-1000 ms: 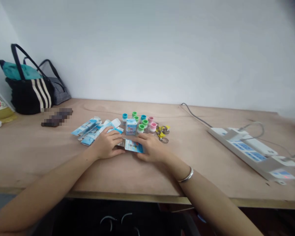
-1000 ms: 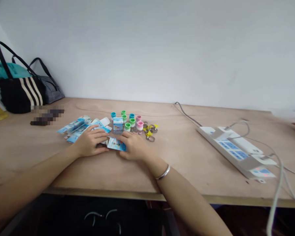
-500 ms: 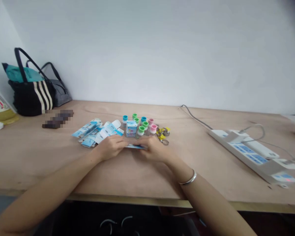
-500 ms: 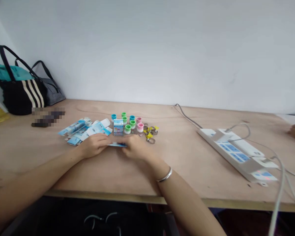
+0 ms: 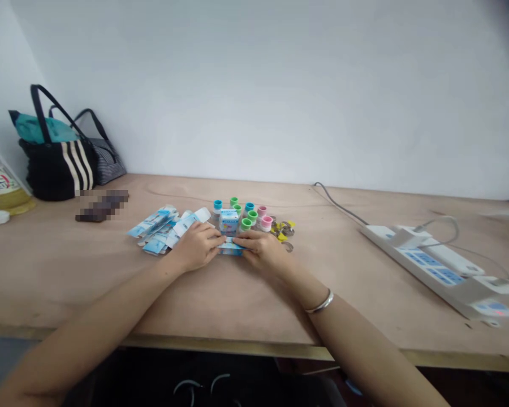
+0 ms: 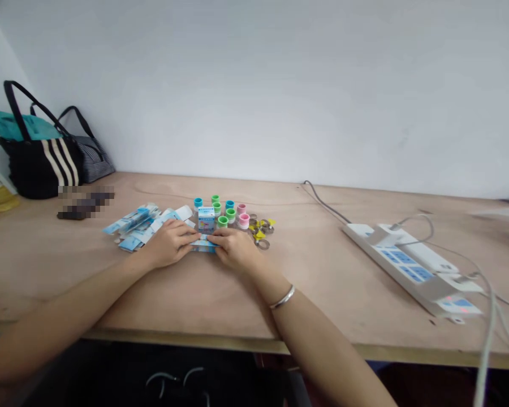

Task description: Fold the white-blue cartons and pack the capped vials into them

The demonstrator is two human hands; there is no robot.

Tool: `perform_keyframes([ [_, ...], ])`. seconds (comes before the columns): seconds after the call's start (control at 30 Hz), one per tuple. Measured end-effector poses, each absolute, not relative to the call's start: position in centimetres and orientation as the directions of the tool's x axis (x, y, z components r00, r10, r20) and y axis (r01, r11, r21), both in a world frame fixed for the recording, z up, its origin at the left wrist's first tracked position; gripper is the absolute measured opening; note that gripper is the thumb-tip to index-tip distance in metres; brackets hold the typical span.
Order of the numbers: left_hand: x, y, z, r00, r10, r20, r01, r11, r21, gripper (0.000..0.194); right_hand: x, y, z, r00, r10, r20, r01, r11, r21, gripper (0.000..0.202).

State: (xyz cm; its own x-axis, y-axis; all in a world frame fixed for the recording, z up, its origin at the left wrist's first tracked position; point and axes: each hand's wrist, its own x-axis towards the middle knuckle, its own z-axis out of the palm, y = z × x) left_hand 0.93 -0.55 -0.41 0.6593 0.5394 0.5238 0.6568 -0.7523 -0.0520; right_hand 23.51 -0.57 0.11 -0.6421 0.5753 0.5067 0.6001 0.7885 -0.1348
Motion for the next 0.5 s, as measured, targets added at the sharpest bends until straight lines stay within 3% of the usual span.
perform_keyframes([
  [0.07,1.2,-0.4,-0.4,0.673,0.52,0.527,0.658,-0.745,-0.105,0.025,23.6,-0.7,0.1,-0.647,0.568,0.508,0.62,0.78,-0.082,0.034],
  [0.13,1.1,-0.3,-0.2,0.649,0.505,0.569,0.653,-0.753,-0.078,0.025,23.7,-0.8,0.4,-0.621,0.564,0.544,0.619,0.779,-0.102,0.033],
  [0.3,-1.3,-0.1,2.0,0.413,0.58,0.702,0.668,-0.717,0.198,0.024,24.3,-0.9,1.4,-0.395,0.583,0.71,0.562,0.765,-0.315,0.061],
  [0.43,-5.0,0.1,3.9,0.03,0.739,0.673,0.745,-0.466,0.478,0.038,24.5,-1.1,1.6,-0.394,0.663,0.636,0.647,0.692,-0.32,0.027],
  [0.5,-6.5,0.2,4.2,-0.104,0.8,0.592,0.785,-0.299,0.542,0.041,24.4,-1.2,1.5,-0.443,0.693,0.569,0.693,0.667,-0.274,0.017],
])
